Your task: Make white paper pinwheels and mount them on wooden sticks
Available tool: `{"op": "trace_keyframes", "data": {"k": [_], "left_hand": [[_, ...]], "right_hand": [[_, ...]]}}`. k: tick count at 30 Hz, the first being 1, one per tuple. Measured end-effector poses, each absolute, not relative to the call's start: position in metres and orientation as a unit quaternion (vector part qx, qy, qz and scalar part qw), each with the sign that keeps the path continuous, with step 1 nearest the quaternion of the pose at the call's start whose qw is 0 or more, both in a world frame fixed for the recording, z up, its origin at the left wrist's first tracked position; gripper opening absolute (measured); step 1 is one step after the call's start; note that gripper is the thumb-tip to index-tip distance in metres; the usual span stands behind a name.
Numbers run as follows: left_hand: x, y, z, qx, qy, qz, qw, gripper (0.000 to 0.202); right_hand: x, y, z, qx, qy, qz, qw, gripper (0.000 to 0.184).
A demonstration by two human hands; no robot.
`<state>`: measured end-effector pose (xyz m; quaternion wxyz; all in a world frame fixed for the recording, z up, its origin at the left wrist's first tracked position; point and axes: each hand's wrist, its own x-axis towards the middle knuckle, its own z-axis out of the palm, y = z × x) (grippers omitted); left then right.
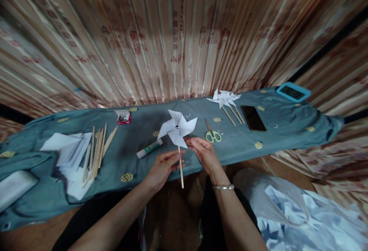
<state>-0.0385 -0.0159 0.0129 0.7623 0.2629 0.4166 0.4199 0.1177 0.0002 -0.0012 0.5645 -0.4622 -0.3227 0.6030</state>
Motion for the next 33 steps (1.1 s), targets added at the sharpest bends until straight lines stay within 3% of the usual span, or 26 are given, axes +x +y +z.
{"op": "trace_keyframes", "data": {"k": [18,27,33], "left_hand": [[-0.042,-0.014,-0.001,0.357,0.457,0.420,0.698,0.023],[-0.050,-0.018,0.000,0.355,0.468,0.398,0.704,0.025],[-0.050,-0.020,0.000,0.367,0.464,0.381,0.711,0.027]], "right_hand": [[0.106,0.000,-0.004,-0.462,-0.377,0.627,0.501,0.030],[0.135,0.009,0.003,-0.438,-0.303,0.616,0.581,0.044],[0.140,0.018,0.002,-0.443,-0.323,0.585,0.598,0.030]]}}
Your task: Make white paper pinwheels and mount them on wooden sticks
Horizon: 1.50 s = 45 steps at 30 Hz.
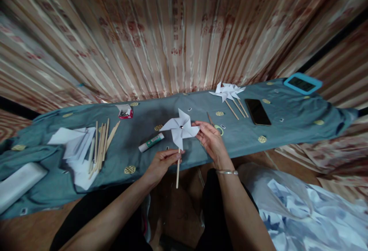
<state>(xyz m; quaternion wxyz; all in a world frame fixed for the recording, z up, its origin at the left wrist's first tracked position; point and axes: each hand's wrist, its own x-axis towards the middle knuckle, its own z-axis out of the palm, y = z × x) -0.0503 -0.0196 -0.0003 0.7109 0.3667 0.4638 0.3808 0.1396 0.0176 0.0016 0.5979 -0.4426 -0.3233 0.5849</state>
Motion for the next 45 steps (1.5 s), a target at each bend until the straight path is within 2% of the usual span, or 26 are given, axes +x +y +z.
{"op": "trace_keyframes", "data": {"k": [3,9,36,45], "left_hand": [[-0.049,-0.019,0.001,0.363,0.464,0.384,0.711,0.030],[-0.047,-0.018,0.005,0.340,0.468,0.389,0.717,0.028],[-0.047,-0.013,-0.002,0.372,0.465,0.410,0.691,0.031],[-0.047,-0.019,-0.009,0.361,0.469,0.385,0.708,0.036]], "right_hand": [[0.140,0.020,-0.003,-0.453,-0.307,0.572,0.610,0.024],[0.142,0.018,-0.008,-0.461,-0.287,0.573,0.614,0.024],[0.125,0.007,-0.002,-0.453,-0.325,0.635,0.535,0.030],[0.155,0.031,-0.002,-0.424,-0.269,0.569,0.651,0.033]]}}
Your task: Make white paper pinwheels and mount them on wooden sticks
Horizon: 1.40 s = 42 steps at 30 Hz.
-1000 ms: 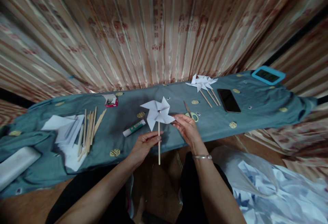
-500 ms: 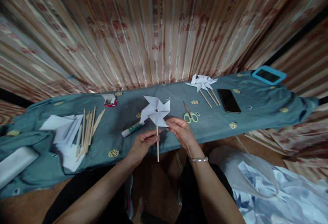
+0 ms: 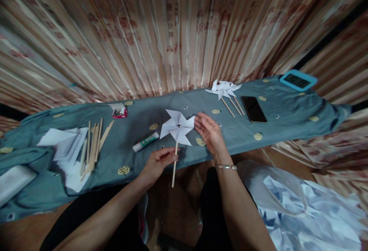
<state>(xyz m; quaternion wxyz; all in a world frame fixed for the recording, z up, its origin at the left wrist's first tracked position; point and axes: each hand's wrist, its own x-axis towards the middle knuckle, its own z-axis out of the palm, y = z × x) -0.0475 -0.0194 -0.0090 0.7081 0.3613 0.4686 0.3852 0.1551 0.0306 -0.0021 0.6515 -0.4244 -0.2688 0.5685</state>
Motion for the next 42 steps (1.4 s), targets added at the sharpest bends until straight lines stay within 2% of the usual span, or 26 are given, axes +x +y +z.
{"op": "trace_keyframes", "data": {"k": [7,17,24,42], "left_hand": [[-0.047,-0.022,-0.009,0.374,0.467,0.374,0.709,0.033],[-0.048,-0.018,-0.007,0.346,0.473,0.394,0.708,0.031],[-0.049,-0.016,-0.006,0.366,0.478,0.396,0.694,0.030],[-0.049,-0.009,-0.002,0.374,0.494,0.415,0.666,0.037]], "right_hand": [[0.158,0.036,0.000,-0.409,-0.329,0.566,0.636,0.026],[0.157,0.032,0.000,-0.424,-0.313,0.560,0.639,0.023],[0.156,0.031,0.003,-0.424,-0.292,0.582,0.630,0.030],[0.151,0.024,0.004,-0.423,-0.299,0.593,0.617,0.032]]}}
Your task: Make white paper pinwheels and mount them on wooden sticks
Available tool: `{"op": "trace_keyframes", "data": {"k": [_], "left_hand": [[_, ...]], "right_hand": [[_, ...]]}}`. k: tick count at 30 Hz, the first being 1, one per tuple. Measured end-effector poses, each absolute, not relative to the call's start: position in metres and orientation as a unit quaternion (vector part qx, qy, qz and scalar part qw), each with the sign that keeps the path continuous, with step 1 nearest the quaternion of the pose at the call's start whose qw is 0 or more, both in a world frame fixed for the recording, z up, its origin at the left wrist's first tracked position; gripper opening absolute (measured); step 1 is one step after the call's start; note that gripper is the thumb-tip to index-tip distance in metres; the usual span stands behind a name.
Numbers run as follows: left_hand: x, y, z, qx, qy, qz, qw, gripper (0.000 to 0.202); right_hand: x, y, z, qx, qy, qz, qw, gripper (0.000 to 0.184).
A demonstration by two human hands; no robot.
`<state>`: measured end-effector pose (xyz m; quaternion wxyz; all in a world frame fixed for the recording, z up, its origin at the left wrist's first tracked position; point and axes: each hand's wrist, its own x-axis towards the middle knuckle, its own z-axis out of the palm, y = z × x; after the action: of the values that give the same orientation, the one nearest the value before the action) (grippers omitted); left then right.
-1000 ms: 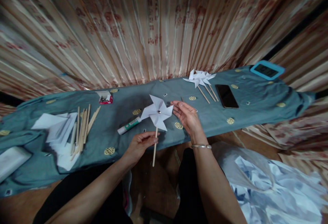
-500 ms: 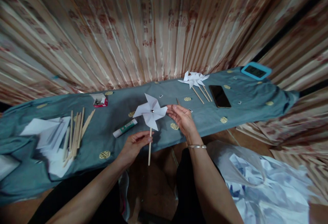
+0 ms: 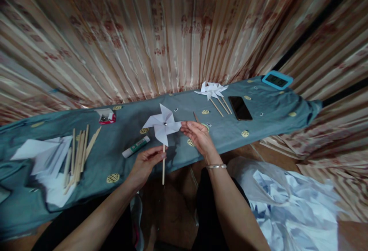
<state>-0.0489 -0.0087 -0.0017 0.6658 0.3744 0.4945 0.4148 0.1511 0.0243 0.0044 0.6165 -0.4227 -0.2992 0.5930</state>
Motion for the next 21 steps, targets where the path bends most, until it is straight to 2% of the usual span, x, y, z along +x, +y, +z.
{"op": "trace_keyframes", "data": {"k": [21], "left_hand": [[-0.0498,-0.0087,-0.0008,0.384,0.494,0.417,0.660,0.033]], "right_hand": [[0.1493,0.0186,0.0100,-0.422,-0.312,0.625,0.578,0.034]]}}
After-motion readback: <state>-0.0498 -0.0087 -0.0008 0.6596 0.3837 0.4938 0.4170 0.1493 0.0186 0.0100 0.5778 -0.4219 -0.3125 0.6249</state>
